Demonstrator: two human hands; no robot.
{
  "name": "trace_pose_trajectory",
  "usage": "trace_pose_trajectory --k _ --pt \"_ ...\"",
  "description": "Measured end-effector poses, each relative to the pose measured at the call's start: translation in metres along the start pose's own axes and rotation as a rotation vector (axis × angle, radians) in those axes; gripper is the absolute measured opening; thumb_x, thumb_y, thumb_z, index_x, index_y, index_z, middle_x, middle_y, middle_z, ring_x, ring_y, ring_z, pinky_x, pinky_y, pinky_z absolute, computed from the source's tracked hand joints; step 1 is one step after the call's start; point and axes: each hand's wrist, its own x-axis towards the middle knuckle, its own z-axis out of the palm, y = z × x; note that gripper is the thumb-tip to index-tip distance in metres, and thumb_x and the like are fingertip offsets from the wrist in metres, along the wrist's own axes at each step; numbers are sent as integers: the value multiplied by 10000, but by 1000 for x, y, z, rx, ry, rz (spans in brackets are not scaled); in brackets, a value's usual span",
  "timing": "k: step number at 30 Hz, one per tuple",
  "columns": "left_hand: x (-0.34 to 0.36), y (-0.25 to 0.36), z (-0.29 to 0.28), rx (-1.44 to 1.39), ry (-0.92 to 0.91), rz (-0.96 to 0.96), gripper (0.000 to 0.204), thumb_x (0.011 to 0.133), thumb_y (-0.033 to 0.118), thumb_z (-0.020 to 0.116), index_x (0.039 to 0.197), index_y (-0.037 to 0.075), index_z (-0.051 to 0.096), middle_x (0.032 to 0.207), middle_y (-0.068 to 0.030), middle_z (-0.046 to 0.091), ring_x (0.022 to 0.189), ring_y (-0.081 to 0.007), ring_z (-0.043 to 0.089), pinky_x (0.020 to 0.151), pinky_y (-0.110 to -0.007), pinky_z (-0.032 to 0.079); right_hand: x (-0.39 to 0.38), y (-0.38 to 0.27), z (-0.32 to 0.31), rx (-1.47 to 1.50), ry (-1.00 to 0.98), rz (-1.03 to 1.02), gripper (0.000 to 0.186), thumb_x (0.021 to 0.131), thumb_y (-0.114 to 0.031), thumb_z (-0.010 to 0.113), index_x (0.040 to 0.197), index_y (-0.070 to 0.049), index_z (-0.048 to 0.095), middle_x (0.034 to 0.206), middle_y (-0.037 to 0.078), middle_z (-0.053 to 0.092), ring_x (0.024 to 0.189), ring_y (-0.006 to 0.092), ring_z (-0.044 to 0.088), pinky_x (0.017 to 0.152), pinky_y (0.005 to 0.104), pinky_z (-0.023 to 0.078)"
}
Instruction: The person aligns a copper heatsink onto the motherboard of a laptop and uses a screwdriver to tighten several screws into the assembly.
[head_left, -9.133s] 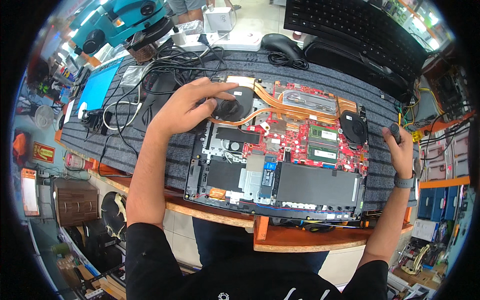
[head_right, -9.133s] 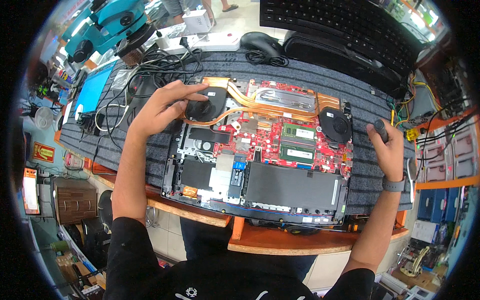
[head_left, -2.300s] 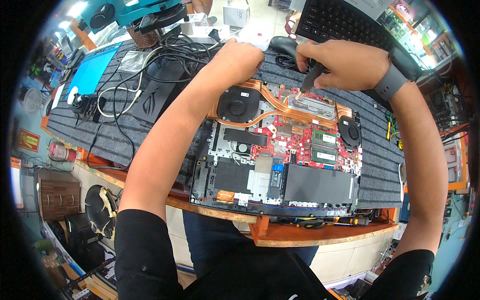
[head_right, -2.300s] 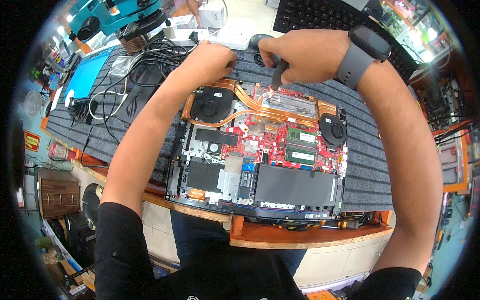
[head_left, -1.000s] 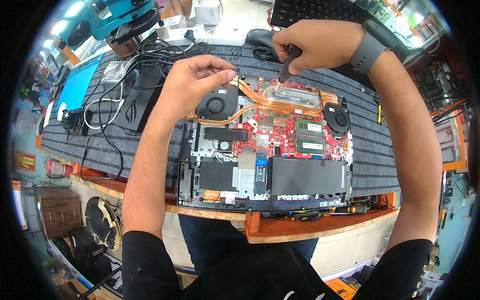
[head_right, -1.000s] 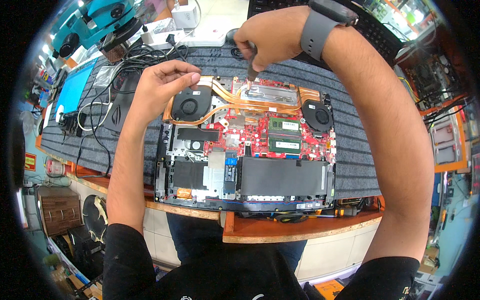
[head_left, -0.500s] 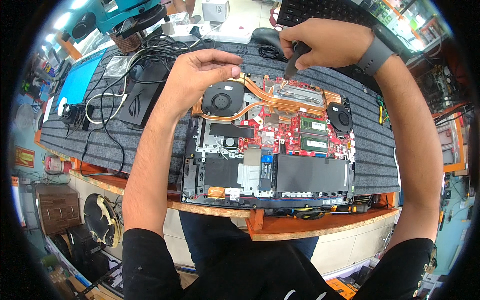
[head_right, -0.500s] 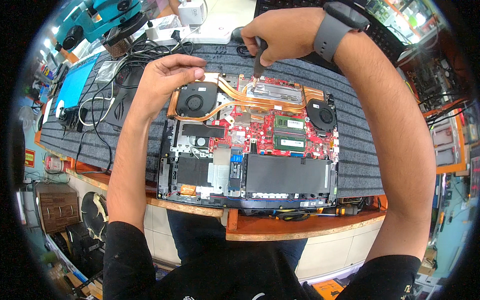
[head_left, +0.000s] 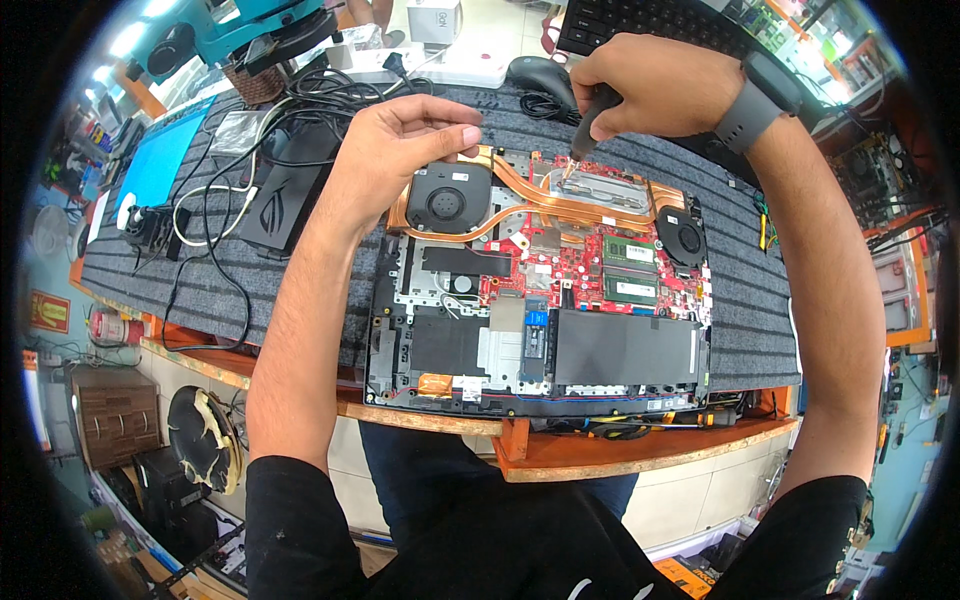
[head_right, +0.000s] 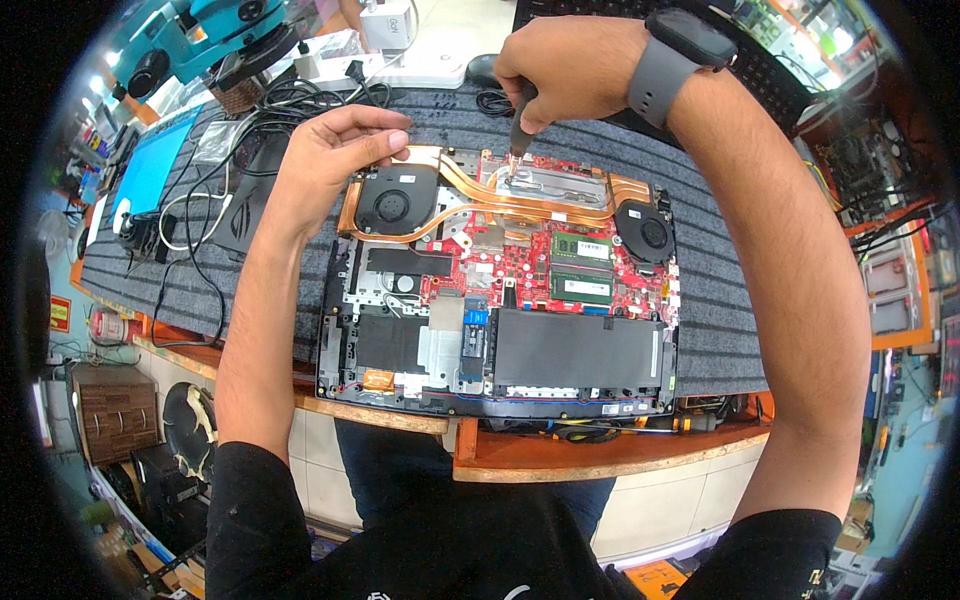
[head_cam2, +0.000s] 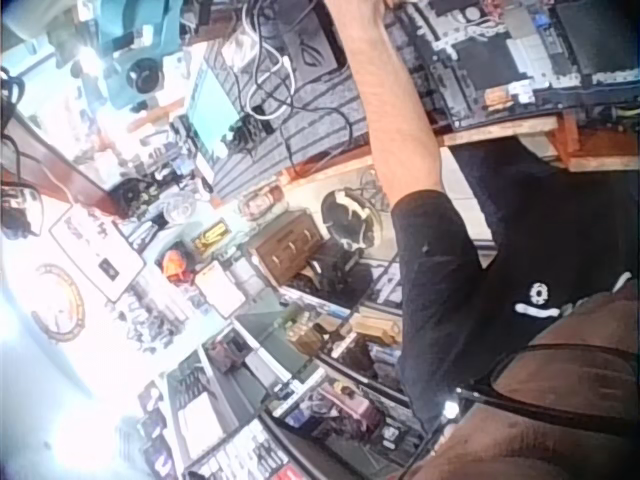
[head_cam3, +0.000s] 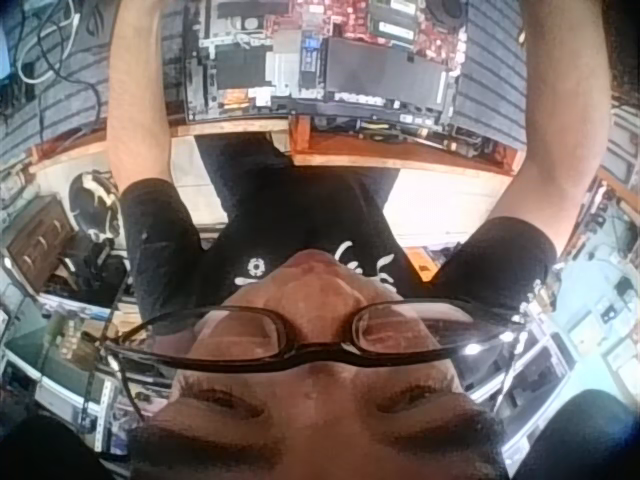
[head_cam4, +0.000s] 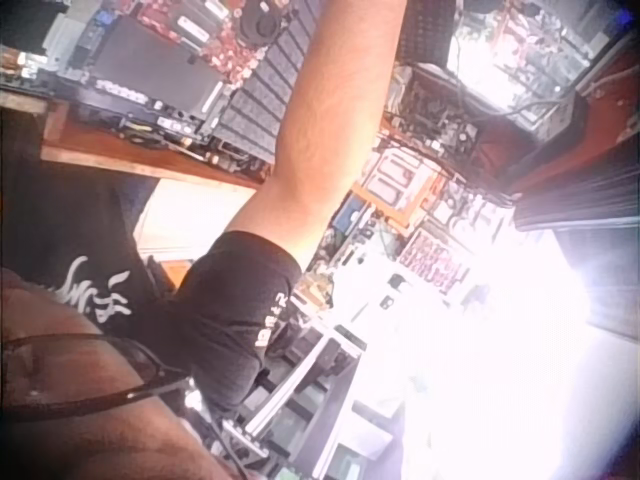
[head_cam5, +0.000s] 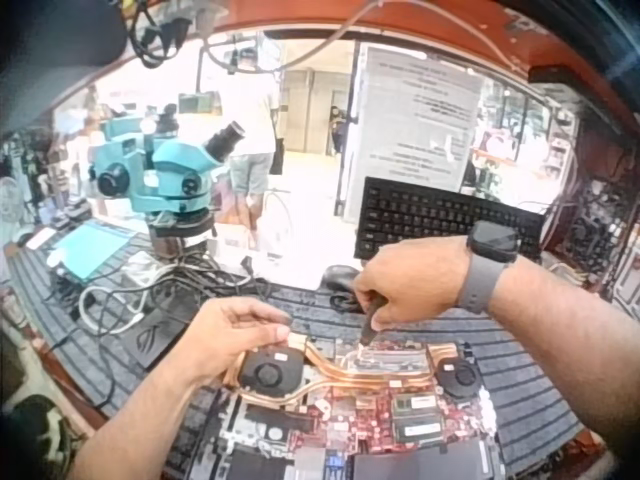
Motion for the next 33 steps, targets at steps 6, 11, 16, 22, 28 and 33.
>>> trace_pose_trajectory --k 6,11,16,22,28,33 --pt "1 -1 -2 7 21 -6 240 905 159 757 1068 -12 714 907 -79 737 822 -116 689 757 -234 531 0 -5 -4 12 -21 34 249 807 -217 791 908 -23 672 791 156 680 793 331 663 727 426 496" --pt "2 -3 -2 -23 17 -4 228 918 184 750 1047 -2 720 902 -78 740 808 -117 691 740 -239 530 0 -1 1 -24 11 26 265 819 -253 779 894 -18 684 785 165 678 804 333 670 739 430 500" --pt "3 -3 -3 -42 20 -25 229 913 183 754 1045 -2 721 909 -80 741 814 -121 695 738 -241 533 2 -4 0 -17 -50 103 277 834 -281 765 888 -19 692 795 171 675 810 337 668 750 439 500" --pt "2 -3 -1 -29 12 -21 238 902 143 753 1077 -13 711 927 -86 740 847 -126 700 759 -238 543 -1 -3 2 -12 -44 125 287 841 -298 756 885 -22 691 827 180 668 875 344 655 795 451 492" --pt "2 -3 -2 -89 -1 -7 257 900 131 752 1099 -24 703 954 -99 735 862 -138 700 803 -258 558 -5 -2 -2 7 -38 105 281 846 -285 746 911 -17 691 838 168 675 880 336 651 810 447 492" --pt "3 -8 1 -200 2 -13 257 920 155 743 1104 -20 704 963 -112 735 866 -158 710 806 -278 570 -33 3 -20 329 207 38 235 899 -201 714 1019 0 691 856 92 688 802 158 620 757 302 493"
